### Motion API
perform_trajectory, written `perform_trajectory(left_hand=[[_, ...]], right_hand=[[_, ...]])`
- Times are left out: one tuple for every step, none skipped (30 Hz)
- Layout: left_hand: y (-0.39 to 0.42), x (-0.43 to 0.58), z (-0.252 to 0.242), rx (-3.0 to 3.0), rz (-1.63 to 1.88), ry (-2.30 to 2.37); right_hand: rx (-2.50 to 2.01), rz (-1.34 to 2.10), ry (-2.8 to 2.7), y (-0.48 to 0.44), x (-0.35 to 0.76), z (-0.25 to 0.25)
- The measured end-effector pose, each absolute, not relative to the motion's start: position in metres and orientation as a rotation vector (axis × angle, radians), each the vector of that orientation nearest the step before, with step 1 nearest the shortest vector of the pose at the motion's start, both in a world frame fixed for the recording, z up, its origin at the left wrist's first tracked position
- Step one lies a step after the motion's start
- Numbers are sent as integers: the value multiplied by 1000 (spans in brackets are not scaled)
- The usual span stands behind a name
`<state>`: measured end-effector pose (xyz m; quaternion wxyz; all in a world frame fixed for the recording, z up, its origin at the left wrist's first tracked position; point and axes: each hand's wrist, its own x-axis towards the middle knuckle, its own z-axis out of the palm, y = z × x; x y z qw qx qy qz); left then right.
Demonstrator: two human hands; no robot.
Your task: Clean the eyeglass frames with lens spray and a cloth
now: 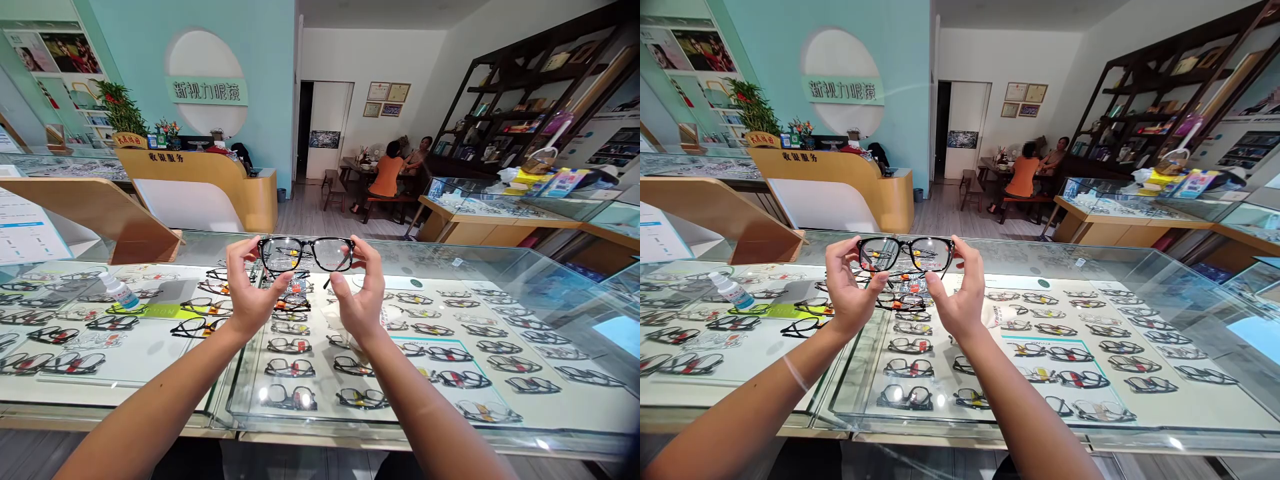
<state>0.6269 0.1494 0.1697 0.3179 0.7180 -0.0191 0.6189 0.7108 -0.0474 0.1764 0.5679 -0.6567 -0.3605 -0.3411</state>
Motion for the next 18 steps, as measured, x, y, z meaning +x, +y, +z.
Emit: perform_trajectory(left_hand=[[149, 627, 169, 1892, 1620, -41], [149, 627, 169, 1892, 1613, -39], [149, 627, 169, 1889, 1608, -42], [149, 628, 168, 1885, 1605, -47], [149, 628, 168, 1881, 1602, -53], [149, 628, 168, 1878, 1599, -57], [149, 628, 168, 1878, 1596, -59], [149, 628, 168, 1880, 1593, -58], [149, 627, 168, 1885, 1588, -54], [149, 627, 169, 1895, 1580, -47], [148, 627, 170, 1908, 1573, -38], [148, 626, 171, 1924, 1566, -31], [148, 626, 171, 1938, 1561, -27], [148, 626, 172, 1948, 1559, -28], [148, 626, 173, 1953, 1560, -31], [148, 626, 173, 1956, 1561, -33], [148, 626, 173, 1957, 1562, -32], [148, 626, 173, 1958, 1562, -28]], right_hand=[[-1541, -807, -844, -47, 711, 176], [-1540, -811, -843, -47, 711, 176], [-1540, -816, -841, -47, 711, 176], [-1543, -821, -841, -47, 712, 176], [-1548, -829, -840, -47, 712, 176], [-1553, -837, -839, -47, 712, 176], [-1557, -847, -839, -47, 712, 176], [-1556, -856, -841, -47, 712, 176], [-1550, -864, -846, -48, 712, 176], [-1542, -870, -852, -48, 712, 177], [-1532, -875, -859, -48, 712, 177], [-1524, -880, -866, -48, 712, 177], [-1518, -886, -870, -48, 712, 177], [-1516, -889, -873, -48, 712, 178], [-1516, -892, -875, -49, 712, 178], [-1517, -894, -876, -49, 712, 178], [-1517, -895, -876, -49, 712, 178], [-1518, -894, -877, -49, 711, 179]])
